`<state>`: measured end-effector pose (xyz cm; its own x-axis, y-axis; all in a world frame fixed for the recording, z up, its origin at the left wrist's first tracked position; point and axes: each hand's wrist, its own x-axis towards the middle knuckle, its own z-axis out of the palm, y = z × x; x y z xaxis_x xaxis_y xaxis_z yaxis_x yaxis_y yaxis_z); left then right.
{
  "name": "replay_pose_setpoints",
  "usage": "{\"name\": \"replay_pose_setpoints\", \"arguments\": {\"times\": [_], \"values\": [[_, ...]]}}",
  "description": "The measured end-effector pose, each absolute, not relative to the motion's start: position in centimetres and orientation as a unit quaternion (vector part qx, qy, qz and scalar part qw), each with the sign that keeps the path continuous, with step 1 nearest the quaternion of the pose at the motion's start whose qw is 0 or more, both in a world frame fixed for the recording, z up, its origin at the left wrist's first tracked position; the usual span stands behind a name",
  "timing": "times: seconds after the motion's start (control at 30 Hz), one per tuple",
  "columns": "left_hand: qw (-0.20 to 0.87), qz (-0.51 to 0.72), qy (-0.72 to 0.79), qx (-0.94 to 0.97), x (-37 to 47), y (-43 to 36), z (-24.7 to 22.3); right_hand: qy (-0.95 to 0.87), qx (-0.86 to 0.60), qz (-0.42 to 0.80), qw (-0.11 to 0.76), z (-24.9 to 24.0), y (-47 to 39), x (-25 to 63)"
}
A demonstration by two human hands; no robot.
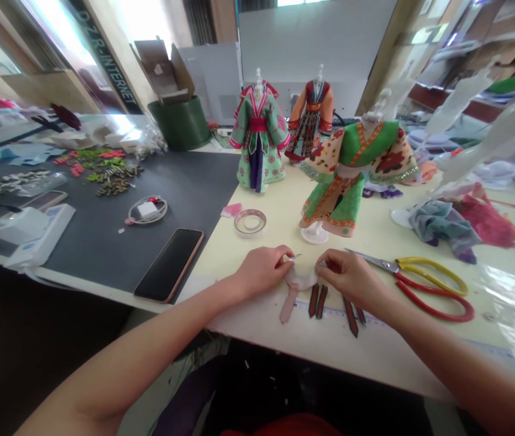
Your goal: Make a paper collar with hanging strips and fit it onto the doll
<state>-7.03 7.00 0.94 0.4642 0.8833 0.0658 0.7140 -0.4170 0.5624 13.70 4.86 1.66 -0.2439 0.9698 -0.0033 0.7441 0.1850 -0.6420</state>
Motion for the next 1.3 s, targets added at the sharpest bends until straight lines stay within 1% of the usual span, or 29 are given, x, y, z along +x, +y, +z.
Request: {"name": "replay_pose_setpoints", "arguments": {"times": [0.47, 0.63, 0.8, 0.93, 1.03, 1.1, 1.3], "values": [[0.109, 0.178, 0.523, 0.826, -6.2, 6.5, -0.3, -0.757, -0.619, 0.155, 0.14, 1.8, 6.2, 13.5], [0.095, 0.171, 0.53, 0.825, -6.3, 6.7, -0.2, -0.76, -0.621, 0.13, 0.143, 1.2, 6.8, 14.0], [0.099, 0.158, 0.532, 0.826, -6.3, 6.9, 0.0, -0.764, -0.614, 0.107, 0.168, 0.8, 6.8, 14.7], [0.11, 0.145, 0.529, 0.829, -6.4, 7.3, 0.2, -0.807, -0.55, 0.094, 0.192, 1.1, 6.2, 14.2], [0.119, 0.14, 0.523, 0.832, -6.7, 7.8, 0.3, -0.868, -0.452, 0.091, 0.185, 1.3, 6.1, 13.4], [0.127, 0.142, 0.516, 0.835, -7.0, 8.2, 0.3, -0.889, -0.412, 0.081, 0.182, 1.3, 6.3, 13.1], [0.135, 0.18, 0.49, 0.842, -8.1, 7.4, 0.7, -0.889, -0.4, 0.082, 0.206, 1.8, 5.6, 14.0]]}}
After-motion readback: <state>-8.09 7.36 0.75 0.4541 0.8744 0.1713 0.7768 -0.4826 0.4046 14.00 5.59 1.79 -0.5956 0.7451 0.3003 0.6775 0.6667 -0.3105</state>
